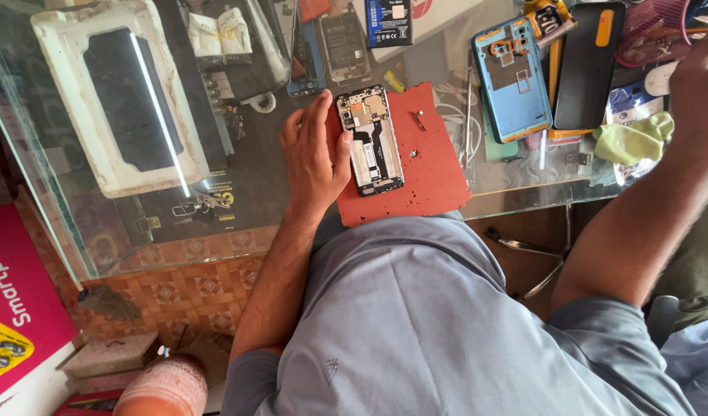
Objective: The person repairs a disassembled smartphone by applying adhesive strips to the internal frame. They use scissors to cut the adhesive and carefully place it along the edges of the phone's chassis. The person then presses the adhesive into place and inspects the phone's interior.
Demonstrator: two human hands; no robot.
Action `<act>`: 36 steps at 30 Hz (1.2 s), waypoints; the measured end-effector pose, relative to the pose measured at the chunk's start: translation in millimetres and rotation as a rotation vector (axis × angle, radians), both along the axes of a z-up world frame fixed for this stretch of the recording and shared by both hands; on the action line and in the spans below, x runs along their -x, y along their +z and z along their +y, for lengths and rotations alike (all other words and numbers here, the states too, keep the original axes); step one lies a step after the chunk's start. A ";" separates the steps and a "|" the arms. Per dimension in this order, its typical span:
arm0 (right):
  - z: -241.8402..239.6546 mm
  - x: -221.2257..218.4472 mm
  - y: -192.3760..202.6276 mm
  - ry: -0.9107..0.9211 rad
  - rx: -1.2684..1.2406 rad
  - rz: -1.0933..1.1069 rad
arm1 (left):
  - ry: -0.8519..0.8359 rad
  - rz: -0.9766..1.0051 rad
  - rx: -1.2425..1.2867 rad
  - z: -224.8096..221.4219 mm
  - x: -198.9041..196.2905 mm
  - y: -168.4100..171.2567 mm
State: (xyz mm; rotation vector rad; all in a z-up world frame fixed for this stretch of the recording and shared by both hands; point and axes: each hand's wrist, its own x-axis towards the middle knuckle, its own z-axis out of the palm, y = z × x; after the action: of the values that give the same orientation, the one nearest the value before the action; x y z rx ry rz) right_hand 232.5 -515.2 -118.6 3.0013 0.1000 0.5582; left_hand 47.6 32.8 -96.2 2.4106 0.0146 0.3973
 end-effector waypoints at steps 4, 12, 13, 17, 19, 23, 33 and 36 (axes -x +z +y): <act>134.4 56.7 76.5 0.427 -0.384 -0.050 | -0.030 0.021 -0.025 2.5 -9.2 3.0; 300.4 120.0 85.7 0.510 -0.834 0.484 | -0.114 0.128 -0.022 9.5 -18.0 13.5; 309.2 124.8 80.8 0.507 -0.852 0.545 | -0.112 0.121 -0.039 9.3 -17.7 13.4; 333.8 131.5 64.3 0.568 -0.827 0.571 | -0.105 0.107 0.015 8.8 -19.7 13.8; 339.5 126.1 60.4 0.600 -0.776 0.541 | -0.107 0.096 0.065 10.3 -20.6 15.4; 339.2 117.4 68.4 0.687 -0.807 0.584 | -0.082 0.072 0.173 8.0 -15.4 20.1; 335.5 124.3 78.8 0.752 -0.880 0.631 | -0.007 0.070 0.509 -11.5 -0.1 5.1; 333.6 118.7 71.4 0.740 -0.969 0.679 | -0.051 0.040 0.611 -12.8 1.1 0.3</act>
State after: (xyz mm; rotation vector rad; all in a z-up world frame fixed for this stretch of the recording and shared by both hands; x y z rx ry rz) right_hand 113.8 -181.7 -47.1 3.8481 1.3720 -0.6463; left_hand 46.4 20.0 -95.9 1.8113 0.0797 0.2704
